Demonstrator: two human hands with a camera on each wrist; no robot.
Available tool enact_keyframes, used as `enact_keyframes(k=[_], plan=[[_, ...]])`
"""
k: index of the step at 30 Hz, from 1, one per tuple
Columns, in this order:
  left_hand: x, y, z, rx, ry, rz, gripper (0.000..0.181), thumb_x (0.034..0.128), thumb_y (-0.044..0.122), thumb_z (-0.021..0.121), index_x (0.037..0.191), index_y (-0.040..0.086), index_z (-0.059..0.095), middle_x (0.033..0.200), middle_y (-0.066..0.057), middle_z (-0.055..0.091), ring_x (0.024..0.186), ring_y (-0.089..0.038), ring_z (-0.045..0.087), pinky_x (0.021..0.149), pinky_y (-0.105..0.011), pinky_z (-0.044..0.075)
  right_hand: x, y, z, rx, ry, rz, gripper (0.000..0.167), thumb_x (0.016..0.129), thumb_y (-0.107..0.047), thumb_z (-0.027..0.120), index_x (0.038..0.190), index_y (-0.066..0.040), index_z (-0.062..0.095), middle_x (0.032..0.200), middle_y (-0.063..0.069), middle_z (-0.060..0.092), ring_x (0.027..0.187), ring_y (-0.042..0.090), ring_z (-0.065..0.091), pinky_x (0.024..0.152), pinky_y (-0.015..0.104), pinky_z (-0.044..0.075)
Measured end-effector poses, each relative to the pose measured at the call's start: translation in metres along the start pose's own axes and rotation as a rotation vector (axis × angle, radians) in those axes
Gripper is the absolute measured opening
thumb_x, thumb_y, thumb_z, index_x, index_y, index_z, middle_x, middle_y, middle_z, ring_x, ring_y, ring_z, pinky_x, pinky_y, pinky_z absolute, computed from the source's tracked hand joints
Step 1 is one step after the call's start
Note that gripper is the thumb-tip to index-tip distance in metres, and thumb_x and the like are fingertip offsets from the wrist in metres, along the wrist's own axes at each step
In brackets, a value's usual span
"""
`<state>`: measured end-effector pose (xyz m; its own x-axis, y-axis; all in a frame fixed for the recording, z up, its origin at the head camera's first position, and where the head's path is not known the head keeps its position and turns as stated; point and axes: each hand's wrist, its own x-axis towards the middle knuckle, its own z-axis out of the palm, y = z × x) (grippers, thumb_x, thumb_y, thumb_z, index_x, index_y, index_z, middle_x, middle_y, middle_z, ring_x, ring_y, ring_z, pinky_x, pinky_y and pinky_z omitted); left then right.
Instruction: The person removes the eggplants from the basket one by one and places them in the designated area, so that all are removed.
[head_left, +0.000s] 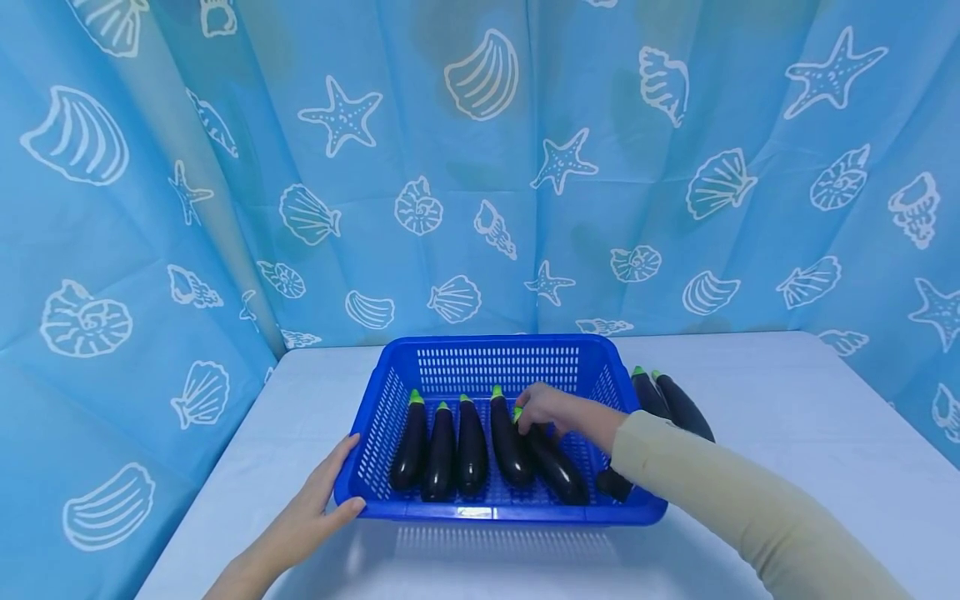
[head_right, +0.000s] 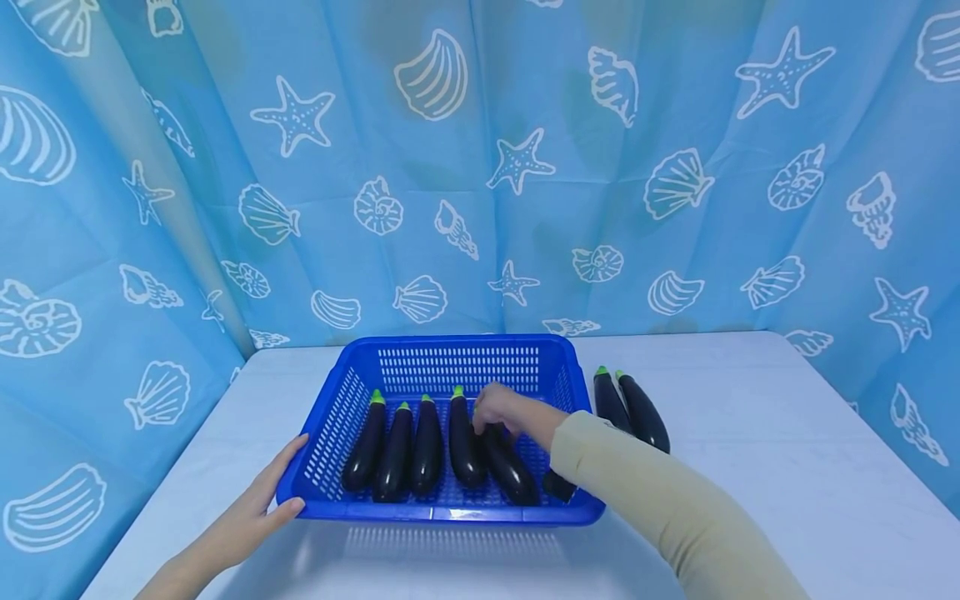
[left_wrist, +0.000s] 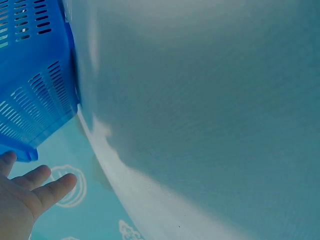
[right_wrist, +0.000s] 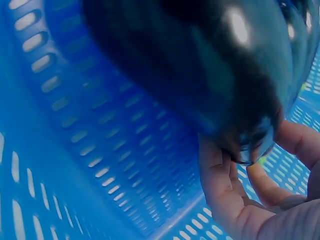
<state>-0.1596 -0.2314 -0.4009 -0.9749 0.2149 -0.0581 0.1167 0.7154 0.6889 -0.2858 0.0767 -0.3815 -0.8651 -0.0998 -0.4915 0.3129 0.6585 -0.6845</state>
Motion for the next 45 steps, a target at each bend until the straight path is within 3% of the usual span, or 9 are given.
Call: enact_keyframes(k=[18,27,34,45], plan=[[0.000,0.000,-0.001,-0.015,-0.010,-0.008,0.078,0.0892,0.040,0.053,0.147,0.016,0.005,0.150,-0.021,0.009,0.130,-0.048,0.021,0.091,-0.062,0.038,-0.019,-0.013,-0.040,0.146,-0.066,-0.104,0.049,0.082,-0.003,0.062,0.128,-0.005,0.048,0.121,0.022,0.050,0.107,0.037,0.052,0.082,0.053,0.049],[0.000,-0.001,0.000,-0.032,-0.011,-0.018,0.079,0.0887,0.040,0.053,0.147,0.018,0.004,0.151,-0.020,0.008,0.130,-0.049,0.021,0.090,-0.062,0.040,-0.035,-0.018,-0.068,0.196,-0.085,-0.180,0.055,0.083,-0.006,0.061,0.134,-0.006,0.042,0.132,0.022,0.041,0.117,0.041,0.045,0.085,0.053,0.047],[0.000,0.000,0.000,-0.038,-0.010,-0.018,0.078,0.0891,0.039,0.052,0.147,0.017,0.005,0.150,-0.021,0.008,0.130,-0.049,0.021,0.090,-0.062,0.038,-0.046,-0.011,-0.093,0.190,-0.076,-0.231,0.058,0.086,-0.011,0.058,0.138,-0.004,0.034,0.132,0.024,0.041,0.118,0.042,0.043,0.089,0.054,0.045],[-0.001,0.002,0.000,-0.038,-0.004,-0.017,0.078,0.0894,0.039,0.052,0.147,0.016,0.005,0.150,-0.022,0.009,0.130,-0.050,0.022,0.090,-0.062,0.039,-0.057,0.012,-0.128,0.135,-0.009,-0.228,0.063,0.088,-0.015,0.056,0.142,-0.003,0.026,0.137,0.029,0.035,0.123,0.046,0.035,0.094,0.058,0.038]])
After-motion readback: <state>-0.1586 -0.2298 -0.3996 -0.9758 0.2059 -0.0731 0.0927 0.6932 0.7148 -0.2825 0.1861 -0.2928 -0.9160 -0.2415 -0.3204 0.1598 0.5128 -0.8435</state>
